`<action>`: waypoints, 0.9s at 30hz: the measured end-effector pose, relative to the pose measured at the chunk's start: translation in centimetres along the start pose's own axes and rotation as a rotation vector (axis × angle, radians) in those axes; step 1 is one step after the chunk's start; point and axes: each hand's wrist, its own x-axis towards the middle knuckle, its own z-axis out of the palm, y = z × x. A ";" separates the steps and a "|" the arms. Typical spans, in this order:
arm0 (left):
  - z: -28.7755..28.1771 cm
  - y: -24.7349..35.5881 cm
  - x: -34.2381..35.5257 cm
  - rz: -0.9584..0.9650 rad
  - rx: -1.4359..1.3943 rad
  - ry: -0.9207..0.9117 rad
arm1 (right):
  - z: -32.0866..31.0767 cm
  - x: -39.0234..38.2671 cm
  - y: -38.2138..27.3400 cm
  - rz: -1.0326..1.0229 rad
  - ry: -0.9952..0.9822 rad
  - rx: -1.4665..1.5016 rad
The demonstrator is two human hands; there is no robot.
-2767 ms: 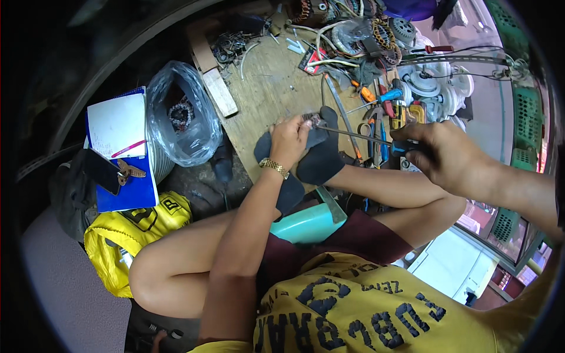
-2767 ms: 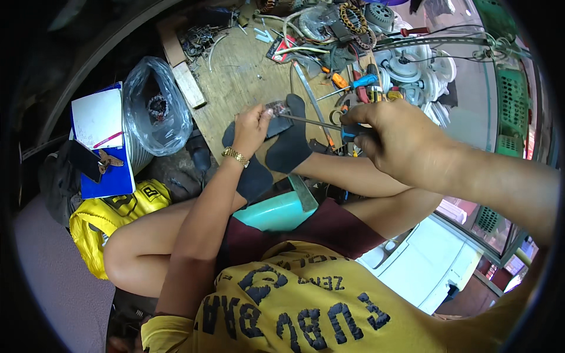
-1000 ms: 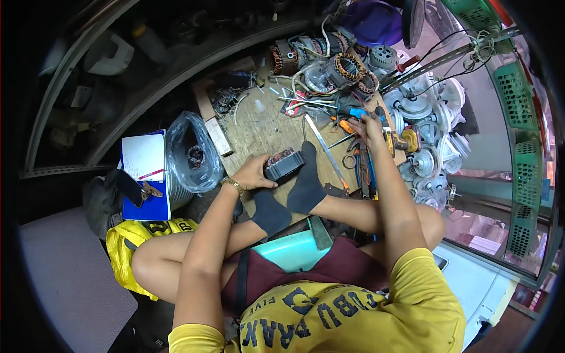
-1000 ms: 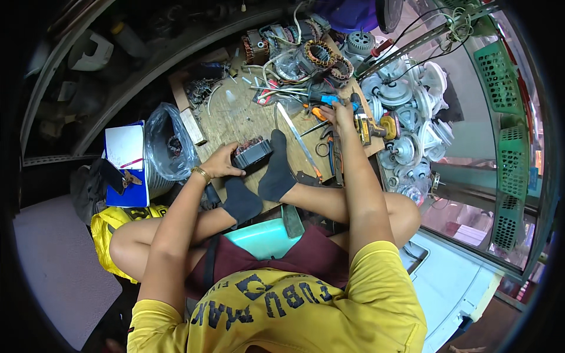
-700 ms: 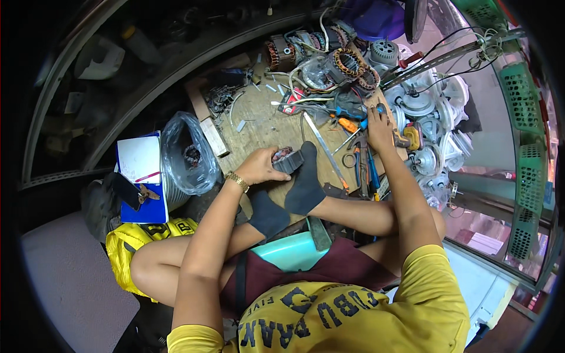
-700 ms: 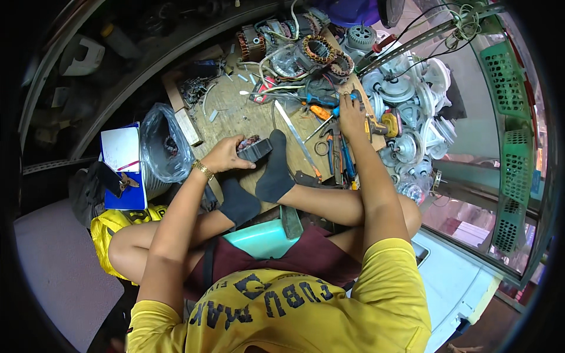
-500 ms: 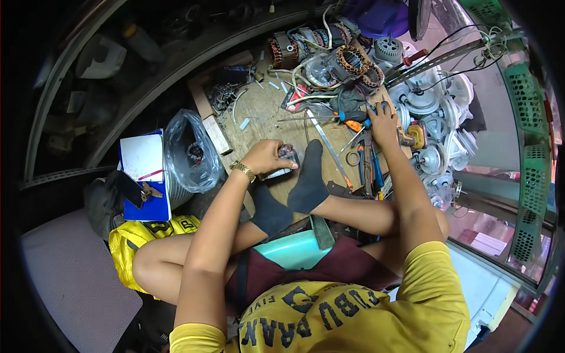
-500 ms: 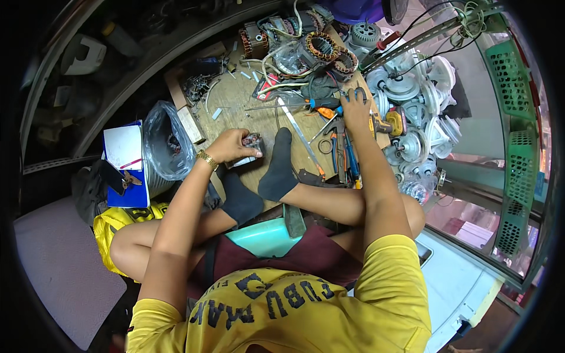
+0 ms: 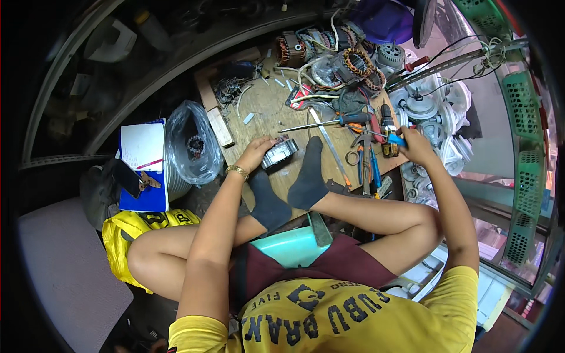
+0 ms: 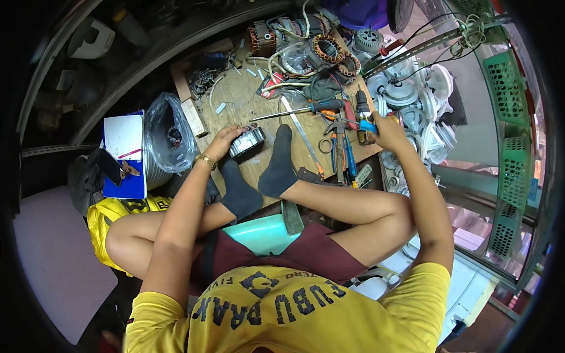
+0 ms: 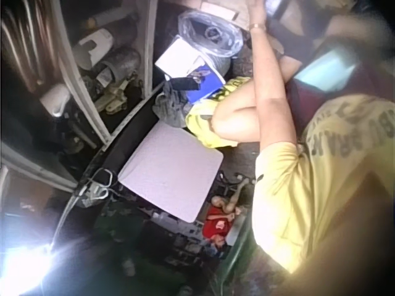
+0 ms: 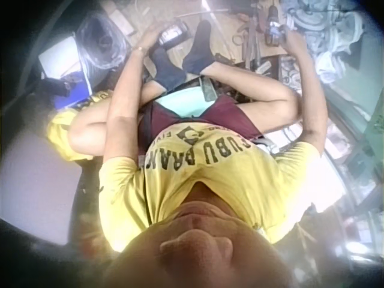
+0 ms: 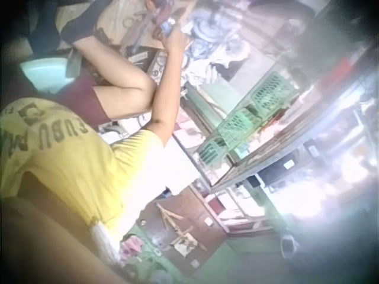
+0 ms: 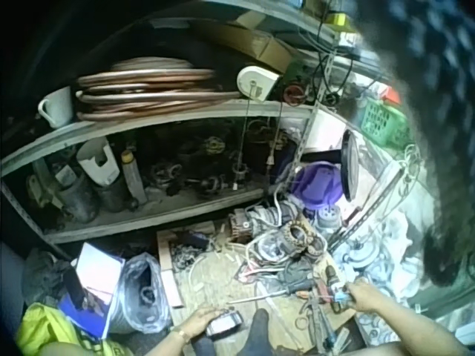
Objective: The person uses a screwdriver and a hammer to disassemble or adjust an electrical motor component, tapping the shaft and prying at the casing while seated on the floor.
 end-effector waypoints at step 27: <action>1.9 0.0 -2.1 0.258 0.301 -0.040 | -13.0 -2.0 -24.6 -0.014 -0.594 0.546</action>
